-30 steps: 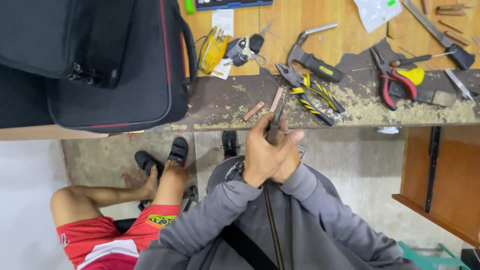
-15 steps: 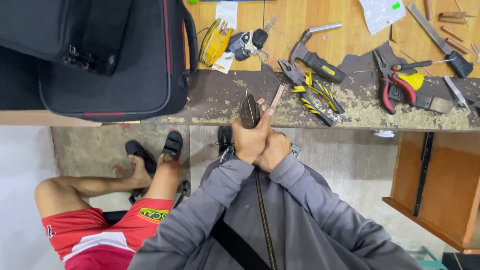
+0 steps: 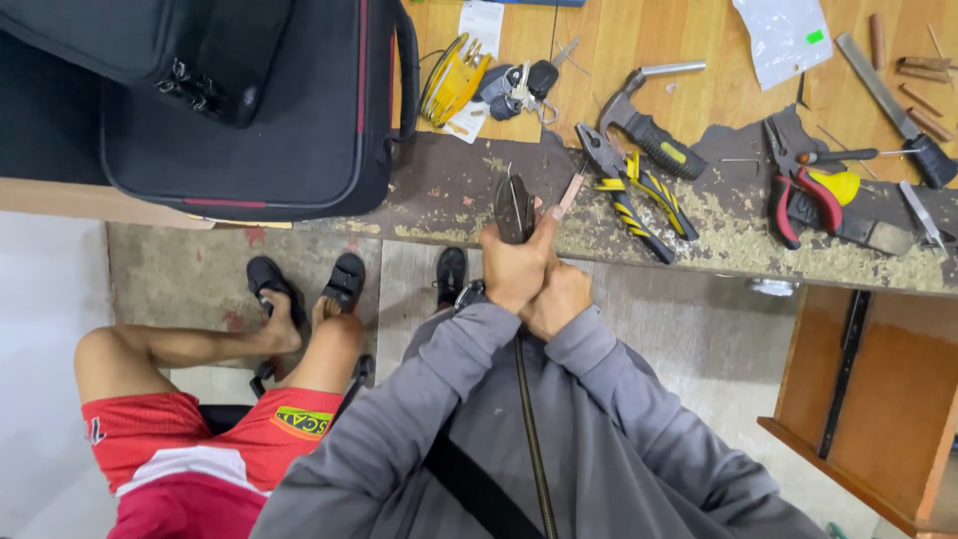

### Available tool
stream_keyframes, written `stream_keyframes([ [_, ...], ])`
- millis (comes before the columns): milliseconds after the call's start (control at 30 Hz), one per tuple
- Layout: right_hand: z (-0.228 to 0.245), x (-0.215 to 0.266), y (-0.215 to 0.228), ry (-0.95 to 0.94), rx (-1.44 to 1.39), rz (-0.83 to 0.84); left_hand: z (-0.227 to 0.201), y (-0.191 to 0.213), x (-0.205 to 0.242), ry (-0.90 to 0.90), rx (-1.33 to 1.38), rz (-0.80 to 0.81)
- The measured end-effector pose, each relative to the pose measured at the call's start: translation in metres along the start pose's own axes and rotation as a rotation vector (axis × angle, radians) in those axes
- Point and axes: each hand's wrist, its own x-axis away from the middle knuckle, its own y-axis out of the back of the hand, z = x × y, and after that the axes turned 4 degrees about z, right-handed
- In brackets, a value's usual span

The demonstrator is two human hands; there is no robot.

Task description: Hammering a metal component on the floor and then using pliers to cut and shape small metal rods at a workbench.

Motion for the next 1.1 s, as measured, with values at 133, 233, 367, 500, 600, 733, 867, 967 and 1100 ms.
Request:
stream_keyframes([
  [133, -0.009, 0.004, -0.015, -0.013, 0.021, -0.019, 0.005, 0.0, -0.002, 0.017, 0.01, -0.025],
  [233, -0.03, 0.006, -0.039, -0.015, -0.05, 0.014, 0.016, -0.001, -0.002, 0.027, -0.045, -0.015],
  [367, -0.044, -0.005, -0.036, 0.006, -0.11, 0.057, 0.0, 0.017, 0.011, -0.34, -0.057, 0.178],
  [500, -0.039, -0.011, -0.034, 0.04, -0.115, 0.112, -0.045, 0.041, 0.026, -0.511, 0.021, 0.325],
  [600, -0.034, -0.015, -0.027, 0.063, -0.115, 0.153, -0.056, 0.045, 0.032, -0.573, -0.019, 0.263],
  [733, -0.027, -0.013, -0.015, 0.092, -0.119, 0.221, -0.042, 0.047, 0.03, -0.63, -0.14, 0.223],
  [867, -0.02, -0.009, -0.003, 0.114, -0.124, 0.294, -0.034, 0.047, 0.031, -0.618, -0.234, 0.202],
  [967, -0.017, -0.011, 0.012, 0.126, -0.125, 0.333, -0.034, 0.047, 0.034, -0.64, -0.294, 0.177],
  [1100, -0.016, -0.013, 0.036, 0.145, -0.132, 0.385, -0.028, 0.051, 0.027, -0.678, -0.335, 0.175],
])
